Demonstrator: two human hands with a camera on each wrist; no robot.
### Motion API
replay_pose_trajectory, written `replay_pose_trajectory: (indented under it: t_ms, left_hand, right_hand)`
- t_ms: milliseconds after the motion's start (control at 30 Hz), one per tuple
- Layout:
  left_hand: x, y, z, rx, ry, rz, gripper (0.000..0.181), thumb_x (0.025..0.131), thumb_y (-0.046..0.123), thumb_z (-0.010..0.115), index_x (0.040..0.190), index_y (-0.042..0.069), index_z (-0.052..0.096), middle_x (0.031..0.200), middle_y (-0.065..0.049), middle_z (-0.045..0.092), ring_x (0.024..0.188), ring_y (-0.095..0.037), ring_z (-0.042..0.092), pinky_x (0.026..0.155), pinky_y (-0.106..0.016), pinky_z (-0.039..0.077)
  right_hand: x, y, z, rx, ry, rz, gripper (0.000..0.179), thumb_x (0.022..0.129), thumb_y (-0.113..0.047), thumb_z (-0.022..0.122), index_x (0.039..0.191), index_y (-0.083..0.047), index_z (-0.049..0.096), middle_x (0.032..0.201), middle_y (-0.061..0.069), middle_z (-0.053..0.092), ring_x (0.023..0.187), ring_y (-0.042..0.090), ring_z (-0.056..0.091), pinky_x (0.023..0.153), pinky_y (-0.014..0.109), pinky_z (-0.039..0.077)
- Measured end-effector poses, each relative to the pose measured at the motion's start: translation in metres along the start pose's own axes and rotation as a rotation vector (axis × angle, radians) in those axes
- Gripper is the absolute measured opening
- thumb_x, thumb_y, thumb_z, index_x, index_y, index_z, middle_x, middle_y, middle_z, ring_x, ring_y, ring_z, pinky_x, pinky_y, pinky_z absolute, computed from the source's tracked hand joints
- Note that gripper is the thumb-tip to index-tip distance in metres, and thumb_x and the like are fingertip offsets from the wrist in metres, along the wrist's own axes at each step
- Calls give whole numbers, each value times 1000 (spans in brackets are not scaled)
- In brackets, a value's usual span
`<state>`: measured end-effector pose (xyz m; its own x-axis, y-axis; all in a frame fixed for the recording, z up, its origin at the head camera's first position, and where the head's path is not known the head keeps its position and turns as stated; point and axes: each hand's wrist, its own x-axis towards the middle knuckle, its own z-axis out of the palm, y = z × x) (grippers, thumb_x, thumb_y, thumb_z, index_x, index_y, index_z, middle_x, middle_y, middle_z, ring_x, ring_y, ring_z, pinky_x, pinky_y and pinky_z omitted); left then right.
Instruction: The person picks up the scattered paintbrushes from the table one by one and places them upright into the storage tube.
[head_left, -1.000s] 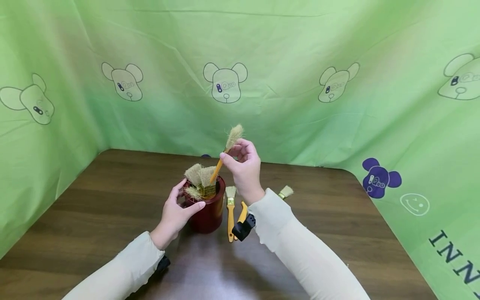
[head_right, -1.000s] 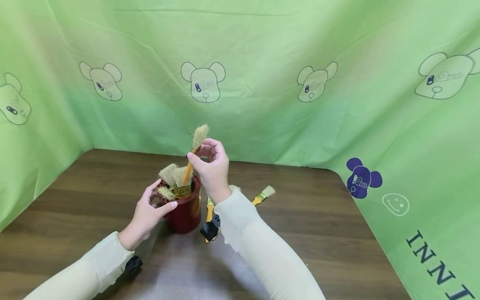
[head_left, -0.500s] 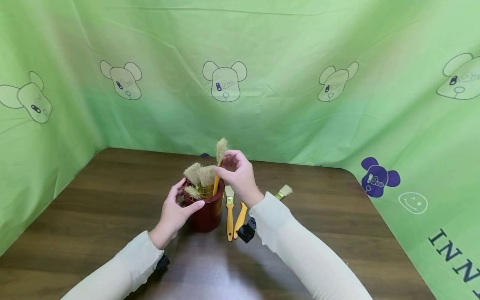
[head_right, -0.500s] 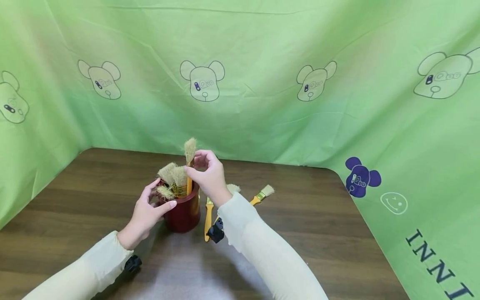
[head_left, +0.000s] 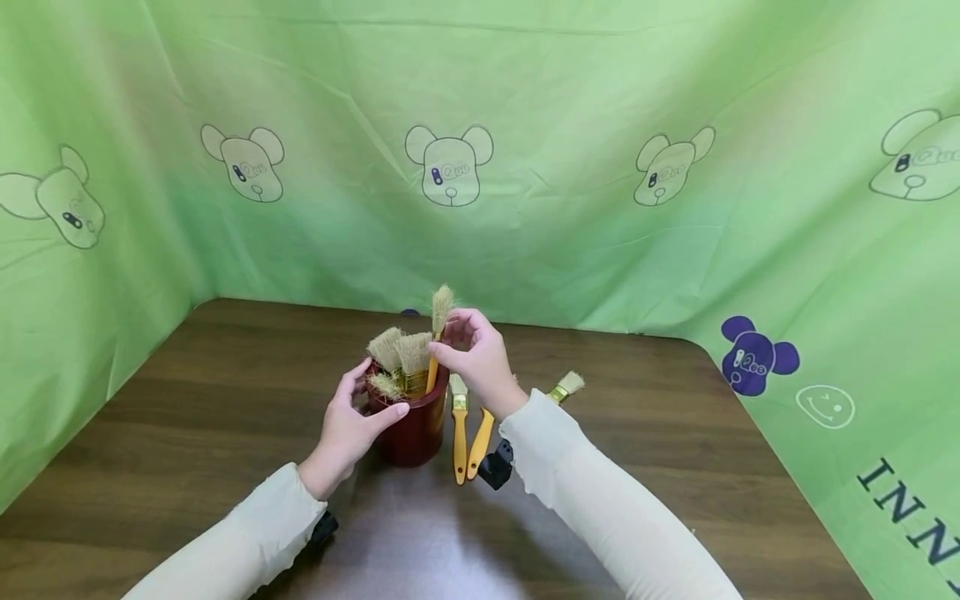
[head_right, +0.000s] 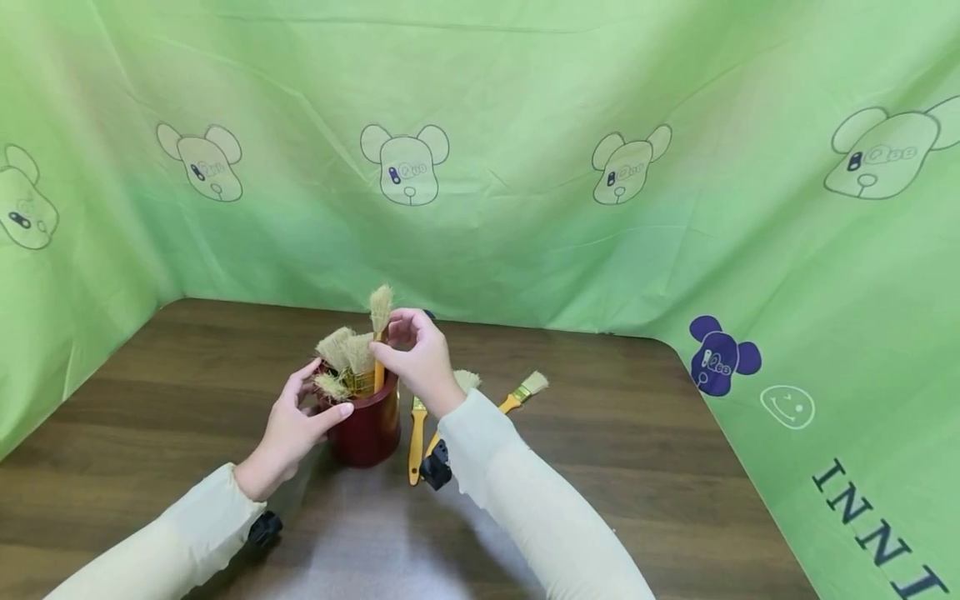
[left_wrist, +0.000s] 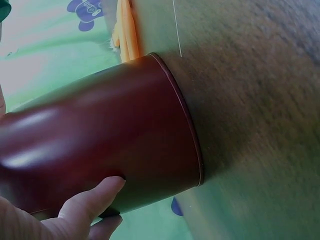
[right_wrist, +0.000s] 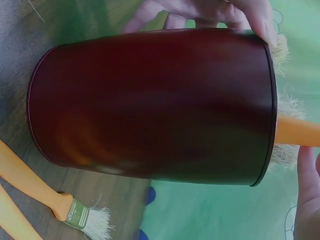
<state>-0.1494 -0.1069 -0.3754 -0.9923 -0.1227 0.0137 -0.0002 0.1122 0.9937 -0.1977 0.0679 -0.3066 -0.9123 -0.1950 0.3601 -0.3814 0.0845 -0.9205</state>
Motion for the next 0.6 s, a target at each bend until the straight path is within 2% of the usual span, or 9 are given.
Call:
replay_pose_trajectory:
  t_ms: [267,433,500,600]
  left_hand:
    - [0,-1,0,5,4,1,80,79,9,75,147,6,32,131,-23,43,114,-39,50,92,-48,44]
    - [1,-2,1,12,5,15,80,79,9,76,146,6,33,130,-23,43,112,-38,51,89,-45,45]
    - [0,-2,1,17,9,17,79,79,10,76,146,7,34,129,-23,43,110,-38,52,88,-44,46]
    - [1,-2,1,23,17,24,79,79,10,76,146,7,35,128,-23,44,109,-37,53,86,-42,46]
  right_hand:
    - [0,9,2,-13,-12,23,33,81,1,67,111,6,54,93,8,59,84,12,55,79,29,46]
    - [-3,16,2,-3,-27,56,33,81,1,67,111,5,54,92,6,59,85,13,55,77,27,46]
    - [-3,18,2,40,-29,63,32,82,2,66,112,5,54,92,4,58,83,12,55,76,25,46]
    - [-1,19,1,162,2,75,30,85,-2,60,112,7,52,90,3,57,80,12,55,71,24,50]
